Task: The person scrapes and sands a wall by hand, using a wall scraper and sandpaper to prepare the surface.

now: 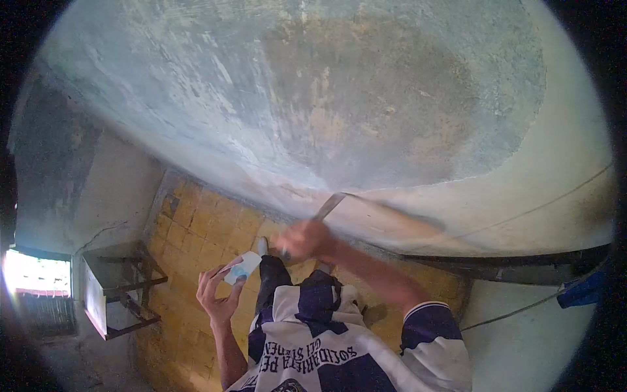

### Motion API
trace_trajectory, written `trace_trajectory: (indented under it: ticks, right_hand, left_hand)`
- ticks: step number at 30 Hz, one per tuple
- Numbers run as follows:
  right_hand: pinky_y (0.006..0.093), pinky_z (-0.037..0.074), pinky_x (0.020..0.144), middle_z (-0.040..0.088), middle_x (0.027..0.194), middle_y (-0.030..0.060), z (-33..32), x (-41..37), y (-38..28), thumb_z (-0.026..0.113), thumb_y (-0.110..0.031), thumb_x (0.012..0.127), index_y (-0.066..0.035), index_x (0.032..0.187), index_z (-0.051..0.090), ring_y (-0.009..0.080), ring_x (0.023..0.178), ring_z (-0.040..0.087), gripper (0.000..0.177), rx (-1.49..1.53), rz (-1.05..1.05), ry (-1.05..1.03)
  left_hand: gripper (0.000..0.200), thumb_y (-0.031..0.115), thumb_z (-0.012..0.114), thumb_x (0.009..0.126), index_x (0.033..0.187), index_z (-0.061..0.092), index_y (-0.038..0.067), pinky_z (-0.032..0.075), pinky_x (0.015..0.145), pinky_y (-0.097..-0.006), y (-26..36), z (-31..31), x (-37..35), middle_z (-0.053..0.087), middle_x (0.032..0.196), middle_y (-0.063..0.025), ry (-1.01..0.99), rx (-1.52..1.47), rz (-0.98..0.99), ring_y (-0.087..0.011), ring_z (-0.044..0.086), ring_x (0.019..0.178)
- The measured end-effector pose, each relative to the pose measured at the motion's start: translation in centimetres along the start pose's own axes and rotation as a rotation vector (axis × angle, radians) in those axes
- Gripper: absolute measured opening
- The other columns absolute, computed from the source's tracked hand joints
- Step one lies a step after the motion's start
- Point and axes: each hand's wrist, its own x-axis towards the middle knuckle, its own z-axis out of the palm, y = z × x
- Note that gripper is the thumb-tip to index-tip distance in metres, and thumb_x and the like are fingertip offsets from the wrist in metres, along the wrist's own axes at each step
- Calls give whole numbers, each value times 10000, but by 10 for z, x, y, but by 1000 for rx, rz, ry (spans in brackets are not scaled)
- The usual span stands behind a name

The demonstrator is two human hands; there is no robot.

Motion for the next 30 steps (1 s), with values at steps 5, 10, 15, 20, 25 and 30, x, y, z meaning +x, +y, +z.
trace_trajectory:
  ticks: [5,10,15,20,25,30]
  right_hand:
    - [390,506,463,609,590,75,6,7,-18,609,-235,870,-98,750,639,257,545,653,185,94,97,-312]
    - [429,534,519,656,661,93,1,4,23,594,-188,803,-138,854,663,293,596,674,98,164,374,-250]
    - [426,530,521,640,644,88,-2,3,-17,599,-206,786,-141,831,649,282,609,674,93,152,178,-413]
    - [434,517,522,616,624,104,-6,-4,2,607,-262,790,-134,802,638,313,604,656,132,250,321,-247]
    - [394,515,541,621,668,41,1,-12,-2,678,-218,743,-136,908,628,263,598,635,192,304,150,-307]
    - [404,511,531,608,641,99,0,5,-20,689,-305,732,-100,825,620,281,589,638,235,198,147,-506]
  left_hand:
    - [381,139,863,616,948,688,74,463,717,-358,5,-4,-1,698,960,-87,-12,10,34,-259,630,798]
    - [384,54,834,619,968,675,68,498,747,-379,2,-12,15,693,983,-122,30,-19,82,-288,641,860]
    - [386,80,841,624,975,679,81,482,740,-379,-1,-7,30,692,984,-111,-9,-21,110,-280,635,842]
    - [387,118,854,625,971,683,93,461,728,-366,2,1,46,694,976,-81,-58,-41,169,-246,635,813]
    - [358,99,840,626,954,699,72,479,758,-390,12,11,57,688,974,-90,-91,-86,156,-279,628,858]
    - [341,122,841,631,939,702,75,471,757,-385,22,4,53,691,964,-78,-82,-76,203,-274,632,856]
